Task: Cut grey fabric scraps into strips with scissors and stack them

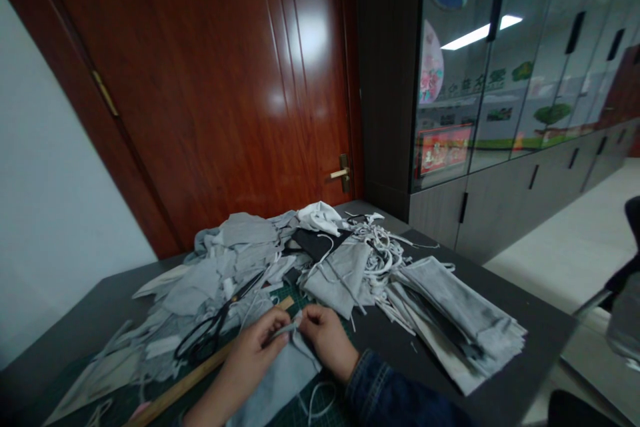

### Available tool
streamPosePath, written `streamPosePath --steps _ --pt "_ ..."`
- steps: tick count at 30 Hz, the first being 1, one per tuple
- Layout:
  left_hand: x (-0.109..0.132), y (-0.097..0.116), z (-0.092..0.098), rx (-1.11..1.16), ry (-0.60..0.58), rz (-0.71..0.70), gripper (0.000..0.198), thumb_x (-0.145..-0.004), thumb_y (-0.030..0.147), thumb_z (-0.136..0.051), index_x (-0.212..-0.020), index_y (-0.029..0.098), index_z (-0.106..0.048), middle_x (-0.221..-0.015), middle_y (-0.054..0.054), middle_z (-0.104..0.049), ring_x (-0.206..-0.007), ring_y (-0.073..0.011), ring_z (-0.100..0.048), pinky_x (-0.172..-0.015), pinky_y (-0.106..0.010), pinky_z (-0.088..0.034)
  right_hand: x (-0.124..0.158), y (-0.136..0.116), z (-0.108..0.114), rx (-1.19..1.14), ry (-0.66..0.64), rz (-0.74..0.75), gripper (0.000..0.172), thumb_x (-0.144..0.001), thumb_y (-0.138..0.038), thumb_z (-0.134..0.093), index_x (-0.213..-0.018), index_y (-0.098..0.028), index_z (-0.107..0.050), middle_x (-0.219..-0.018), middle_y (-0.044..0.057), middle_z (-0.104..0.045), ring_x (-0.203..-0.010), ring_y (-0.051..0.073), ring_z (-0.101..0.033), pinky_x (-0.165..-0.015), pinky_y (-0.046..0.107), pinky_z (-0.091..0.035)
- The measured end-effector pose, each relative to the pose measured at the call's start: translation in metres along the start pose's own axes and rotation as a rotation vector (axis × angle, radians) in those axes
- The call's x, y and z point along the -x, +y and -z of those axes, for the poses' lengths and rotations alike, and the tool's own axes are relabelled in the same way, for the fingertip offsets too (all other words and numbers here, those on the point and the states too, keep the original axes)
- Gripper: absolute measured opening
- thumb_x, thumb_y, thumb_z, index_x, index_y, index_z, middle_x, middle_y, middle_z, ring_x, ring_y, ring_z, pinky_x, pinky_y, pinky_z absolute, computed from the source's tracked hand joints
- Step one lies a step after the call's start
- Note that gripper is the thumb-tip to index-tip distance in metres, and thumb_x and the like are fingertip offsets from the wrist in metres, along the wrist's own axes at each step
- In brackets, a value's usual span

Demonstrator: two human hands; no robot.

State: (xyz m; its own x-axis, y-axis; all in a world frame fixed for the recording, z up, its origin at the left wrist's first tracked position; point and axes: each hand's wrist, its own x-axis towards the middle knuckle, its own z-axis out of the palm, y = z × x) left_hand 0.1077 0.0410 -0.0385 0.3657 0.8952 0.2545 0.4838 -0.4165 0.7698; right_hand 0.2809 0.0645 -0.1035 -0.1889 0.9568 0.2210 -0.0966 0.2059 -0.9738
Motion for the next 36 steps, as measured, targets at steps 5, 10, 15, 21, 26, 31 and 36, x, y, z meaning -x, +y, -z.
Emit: streamPosePath --steps 5,10,15,21,26,31,36 --pt "-0.002 -0.006 -0.002 -0.026 0.089 0.021 0.013 -0.069 0.013 -0.054 -0.077 0.023 -0.054 -0.077 0.002 -0.058 -0.078 -0.0178 -0.058 -0.072 -0.025 -0.044 0.002 -0.004 -0.002 0.031 -0.01 0.02 0.046 -0.082 -0.059 -0.067 -0.068 -0.017 -0.055 -0.067 -0.002 -0.047 -0.067 0.012 -0.04 -0.064 0.025 -0.033" --pt "-0.001 0.006 -0.001 0.068 -0.047 0.076 0.009 -0.07 0.021 -0.059 -0.074 0.023 -0.051 -0.069 0.005 -0.048 -0.069 -0.0153 -0.05 -0.065 -0.025 -0.037 0.003 -0.002 -0.002 0.073 0.01 0.04 0.04 -0.083 -0.054 -0.065 -0.072 -0.018 -0.054 -0.069 -0.002 -0.048 -0.068 0.014 -0.042 -0.064 0.025 -0.035" --pt "0.001 0.014 0.005 0.302 -0.177 0.103 0.022 -0.077 0.037 -0.066 -0.089 0.02 -0.059 -0.081 0.002 -0.058 -0.079 -0.0172 -0.057 -0.074 -0.027 -0.042 0.002 0.004 -0.001 0.072 0.023 0.013 0.035 -0.084 -0.05 -0.063 -0.073 -0.018 -0.055 -0.068 -0.002 -0.048 -0.067 0.013 -0.042 -0.063 0.025 -0.033" --pt "-0.003 -0.001 0.004 0.276 -0.032 0.106 0.017 -0.072 0.032 -0.067 -0.082 0.021 -0.058 -0.076 0.003 -0.054 -0.076 -0.0173 -0.053 -0.07 -0.026 -0.04 0.002 0.002 -0.001 0.097 0.0 0.003 0.036 -0.082 -0.049 -0.067 -0.071 -0.017 -0.056 -0.066 -0.003 -0.047 -0.065 0.012 -0.041 -0.062 0.025 -0.032" --pt "-0.005 -0.012 -0.004 0.173 0.009 0.082 0.015 -0.059 0.019 -0.065 -0.069 0.021 -0.055 -0.084 -0.001 -0.06 -0.085 -0.0204 -0.054 -0.076 -0.028 -0.041 0.004 0.001 -0.004 0.035 -0.027 -0.017 0.035 -0.08 -0.05 -0.069 -0.081 -0.018 -0.057 -0.062 -0.006 -0.044 -0.056 0.009 -0.034 -0.052 0.023 -0.025" --pt "-0.008 -0.02 -0.01 0.206 0.051 0.132 0.015 -0.058 0.019 -0.06 -0.065 0.023 -0.047 -0.065 0.007 -0.044 -0.065 -0.0146 -0.045 -0.062 -0.024 -0.034 0.008 -0.007 -0.004 -0.077 -0.022 -0.026 0.044 -0.078 -0.05 -0.075 -0.095 -0.023 -0.046 -0.061 -0.011 -0.041 -0.05 0.008 -0.029 -0.048 0.021 -0.021" --pt "-0.012 -0.017 0.001 0.321 0.177 0.153 0.019 -0.064 0.03 -0.069 -0.072 0.022 -0.054 -0.07 0.004 -0.057 -0.073 -0.0182 -0.058 -0.068 -0.026 -0.044 0.011 -0.025 -0.001 -0.051 -0.088 0.128 0.047 -0.072 -0.045 -0.083 -0.101 -0.022 -0.054 -0.086 -0.003 -0.057 -0.075 0.013 -0.05 -0.066 0.023 -0.037"
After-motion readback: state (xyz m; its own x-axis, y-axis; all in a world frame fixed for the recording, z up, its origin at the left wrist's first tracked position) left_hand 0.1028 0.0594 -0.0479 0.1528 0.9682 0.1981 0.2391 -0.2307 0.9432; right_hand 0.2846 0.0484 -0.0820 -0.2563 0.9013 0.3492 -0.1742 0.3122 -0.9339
